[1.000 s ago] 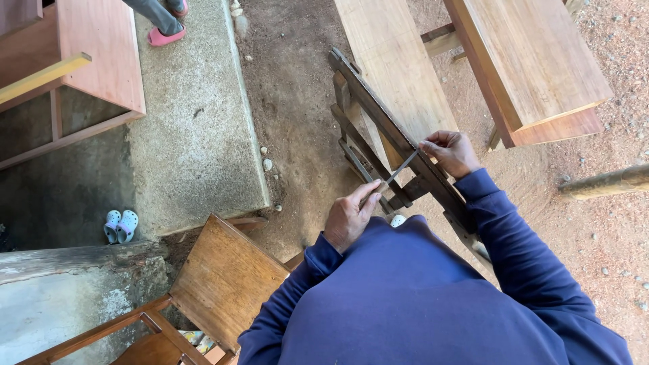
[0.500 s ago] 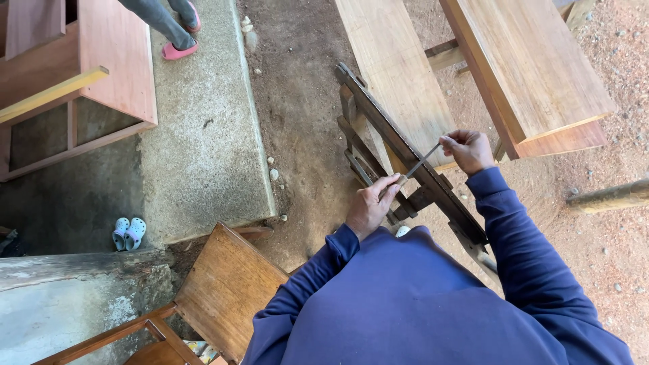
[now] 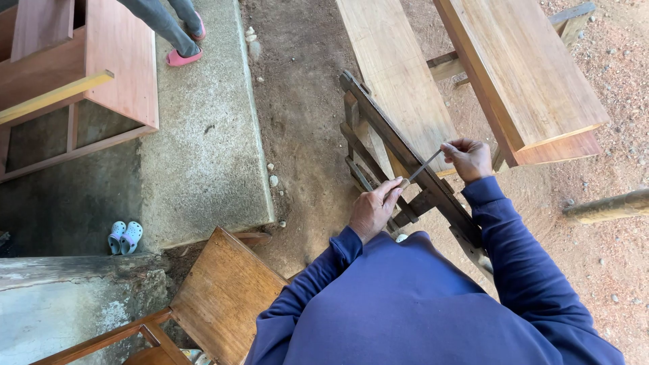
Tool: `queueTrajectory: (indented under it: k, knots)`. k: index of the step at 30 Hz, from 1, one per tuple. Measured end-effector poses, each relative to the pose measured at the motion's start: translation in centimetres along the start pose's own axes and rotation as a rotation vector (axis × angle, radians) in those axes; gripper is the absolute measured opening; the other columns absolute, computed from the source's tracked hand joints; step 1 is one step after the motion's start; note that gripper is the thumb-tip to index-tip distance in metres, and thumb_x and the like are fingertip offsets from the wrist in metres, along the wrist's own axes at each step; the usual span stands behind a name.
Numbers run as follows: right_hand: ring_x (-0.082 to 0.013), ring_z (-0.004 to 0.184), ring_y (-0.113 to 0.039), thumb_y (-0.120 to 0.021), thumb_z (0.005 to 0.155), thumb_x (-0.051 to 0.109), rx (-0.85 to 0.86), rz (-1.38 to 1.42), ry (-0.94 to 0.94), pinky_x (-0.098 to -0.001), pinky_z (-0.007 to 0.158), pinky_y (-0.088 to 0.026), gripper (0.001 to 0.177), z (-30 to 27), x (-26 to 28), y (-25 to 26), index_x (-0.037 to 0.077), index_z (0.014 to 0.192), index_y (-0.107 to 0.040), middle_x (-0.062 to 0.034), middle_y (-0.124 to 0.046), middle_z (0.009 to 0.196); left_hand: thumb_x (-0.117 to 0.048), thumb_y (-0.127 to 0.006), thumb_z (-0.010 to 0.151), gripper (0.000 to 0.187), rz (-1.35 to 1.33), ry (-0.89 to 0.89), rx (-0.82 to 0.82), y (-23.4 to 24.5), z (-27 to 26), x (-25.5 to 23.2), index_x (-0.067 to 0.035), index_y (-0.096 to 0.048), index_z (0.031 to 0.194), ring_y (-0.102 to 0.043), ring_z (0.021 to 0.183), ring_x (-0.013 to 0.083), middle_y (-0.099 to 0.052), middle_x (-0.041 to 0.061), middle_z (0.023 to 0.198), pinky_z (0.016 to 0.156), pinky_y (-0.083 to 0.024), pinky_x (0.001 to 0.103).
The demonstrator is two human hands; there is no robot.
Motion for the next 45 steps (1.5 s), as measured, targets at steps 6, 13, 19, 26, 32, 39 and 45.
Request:
queueTrajectory:
  k: [6, 13, 19, 26, 32, 39, 45]
  knots:
    - [-0.0080, 0.067, -0.065, -0.079, 0.094, 0.016, -0.002, -0.053, -0.018, -0.0230, 0.062, -0.052, 0.019, -1.1, 1.6, -0.3, -0.003, 0.096, -0.076, -0.0052, -0.073, 0.079, -0.034, -0.055, 0.105, 0.039, 0.043, -0.050, 0.029, -0.4, -0.4, 1.2, -0.010, -0.066, 0.133, -0.077, 0.096, 0.0295, -0.076, 0.015, 0.111, 0.082, -0.061, 0.037]
    - [-0.0083, 0.068, -0.064, -0.079, 0.093, 0.017, 0.128, -0.092, -0.038, -0.0229, 0.062, -0.051, 0.020, -1.8, 1.6, -1.7, -0.003, 0.096, -0.076, -0.0050, -0.073, 0.078, -0.030, -0.058, 0.105, 0.037, 0.011, -0.041, -0.002, 0.7, -2.7, 1.1, -0.007, -0.067, 0.132, -0.077, 0.102, 0.0275, -0.076, 0.015, 0.117, 0.086, -0.062, 0.034]
    - [-0.0080, 0.072, -0.064, -0.079, 0.093, 0.020, 0.233, -0.039, -0.062, -0.0236, 0.068, -0.053, 0.022, -1.6, 1.6, -2.0, -0.002, 0.099, -0.078, -0.0039, -0.074, 0.081, -0.029, -0.061, 0.104, 0.036, -0.082, 0.012, -0.038, 1.9, -3.4, 0.0, -0.008, -0.068, 0.131, -0.077, 0.105, 0.0264, -0.076, 0.014, 0.118, 0.087, -0.062, 0.033]
    - [-0.0085, 0.073, -0.064, -0.079, 0.093, 0.021, 0.278, 0.003, -0.108, -0.0244, 0.071, -0.053, 0.023, -1.1, 0.5, -2.3, -0.001, 0.100, -0.078, -0.0037, -0.074, 0.084, -0.029, -0.061, 0.103, 0.035, -0.106, 0.048, -0.030, 1.9, -3.6, -0.2, -0.011, -0.068, 0.132, -0.077, 0.104, 0.0239, -0.076, 0.012, 0.118, 0.085, -0.062, 0.032]
    - [-0.0086, 0.075, -0.065, -0.079, 0.093, 0.023, 0.268, -0.025, -0.130, -0.0242, 0.072, -0.054, 0.025, -1.1, -0.3, -2.1, -0.001, 0.101, -0.079, -0.0040, -0.075, 0.085, -0.027, -0.062, 0.103, 0.032, -0.089, -0.005, -0.044, 2.2, -3.5, -0.1, -0.012, -0.069, 0.131, -0.077, 0.104, 0.0232, -0.076, 0.012, 0.119, 0.085, -0.063, 0.031]
    - [-0.0072, 0.077, -0.067, -0.079, 0.092, 0.024, 0.265, -0.049, -0.132, -0.0233, 0.073, -0.054, 0.026, -1.6, 0.2, -2.2, 0.001, 0.102, -0.079, -0.0025, -0.076, 0.086, -0.027, -0.062, 0.103, 0.032, -0.049, -0.028, -0.026, 2.6, -3.1, 0.1, -0.013, -0.070, 0.130, -0.078, 0.101, 0.0220, -0.077, 0.011, 0.118, 0.083, -0.063, 0.030]
    - [-0.0062, 0.072, -0.060, -0.078, 0.094, 0.023, 0.280, -0.086, -0.087, -0.0251, 0.066, -0.049, 0.024, -2.5, 0.8, -2.8, 0.000, 0.098, -0.079, -0.0018, -0.073, 0.082, -0.027, -0.061, 0.103, 0.032, -0.030, -0.029, 0.016, 3.3, -3.0, 0.3, -0.012, -0.070, 0.130, -0.079, 0.097, 0.0205, -0.077, 0.010, 0.117, 0.080, -0.063, 0.028]
Point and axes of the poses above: each hand's wrist, its own z-axis towards the middle knuckle, its own y-axis out of the back of the hand, x = y × z, the point moved 5 cm from there along z, towards the middle knuckle
